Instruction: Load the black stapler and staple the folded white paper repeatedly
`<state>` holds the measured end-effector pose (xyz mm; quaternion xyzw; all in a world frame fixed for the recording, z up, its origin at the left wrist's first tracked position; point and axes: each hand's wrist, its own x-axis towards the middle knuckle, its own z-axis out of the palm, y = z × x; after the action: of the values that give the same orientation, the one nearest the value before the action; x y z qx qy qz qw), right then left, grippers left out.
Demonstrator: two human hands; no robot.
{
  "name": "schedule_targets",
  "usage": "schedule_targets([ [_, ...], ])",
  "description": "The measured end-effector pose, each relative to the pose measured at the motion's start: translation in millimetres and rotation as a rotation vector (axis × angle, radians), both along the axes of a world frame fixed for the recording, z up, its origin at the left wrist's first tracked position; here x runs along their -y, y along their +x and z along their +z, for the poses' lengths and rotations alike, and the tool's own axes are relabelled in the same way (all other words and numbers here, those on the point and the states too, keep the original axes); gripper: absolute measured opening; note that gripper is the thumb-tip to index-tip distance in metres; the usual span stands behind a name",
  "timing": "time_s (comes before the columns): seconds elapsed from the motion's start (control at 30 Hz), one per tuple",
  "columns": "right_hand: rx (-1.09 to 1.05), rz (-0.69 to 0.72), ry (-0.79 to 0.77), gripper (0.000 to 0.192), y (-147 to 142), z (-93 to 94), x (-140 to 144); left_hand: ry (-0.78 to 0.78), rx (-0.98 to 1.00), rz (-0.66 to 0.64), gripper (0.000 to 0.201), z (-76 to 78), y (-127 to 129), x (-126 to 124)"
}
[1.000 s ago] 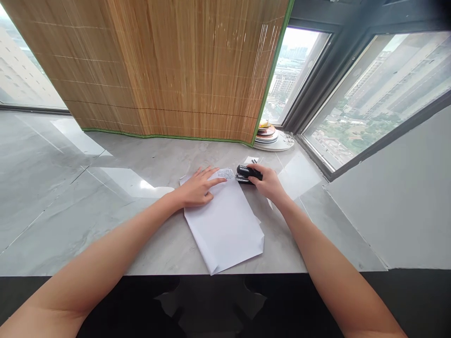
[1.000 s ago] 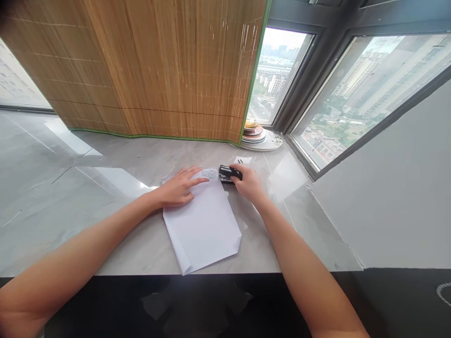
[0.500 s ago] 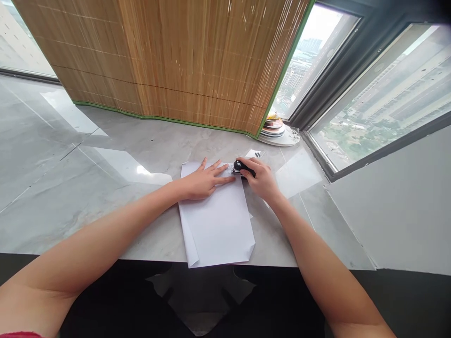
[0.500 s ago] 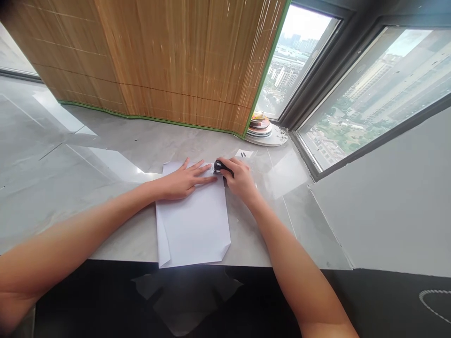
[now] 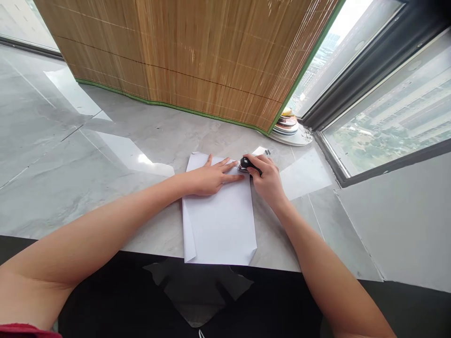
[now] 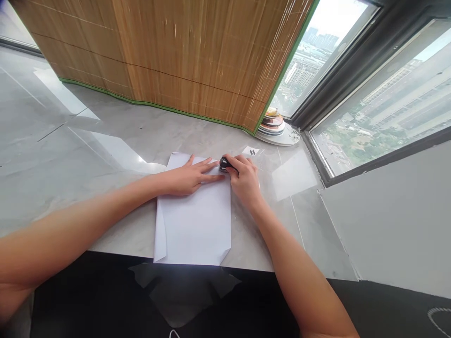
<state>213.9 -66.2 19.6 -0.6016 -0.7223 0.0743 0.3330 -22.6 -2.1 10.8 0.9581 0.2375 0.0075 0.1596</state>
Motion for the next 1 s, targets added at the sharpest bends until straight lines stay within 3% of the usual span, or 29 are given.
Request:
schedule_targets([
  [0.2, 0.03, -0.025, 0.005, 0.043, -3, -0.8, 1, -0.013, -0.046, 0.026, 0.078, 8.3, 3, 7],
  [0.83, 0.119, -0.048, 0.013, 0.042, -6, -1.4, 0, 0.0, 0.013, 0.022, 0.08, -4.4, 5, 4],
  [1.0, 0.224, -0.084, -0.013, 0.042, -8, -0.3, 1, 0.001, 0.036, 0.022, 0.079, -7.6, 5, 2],
])
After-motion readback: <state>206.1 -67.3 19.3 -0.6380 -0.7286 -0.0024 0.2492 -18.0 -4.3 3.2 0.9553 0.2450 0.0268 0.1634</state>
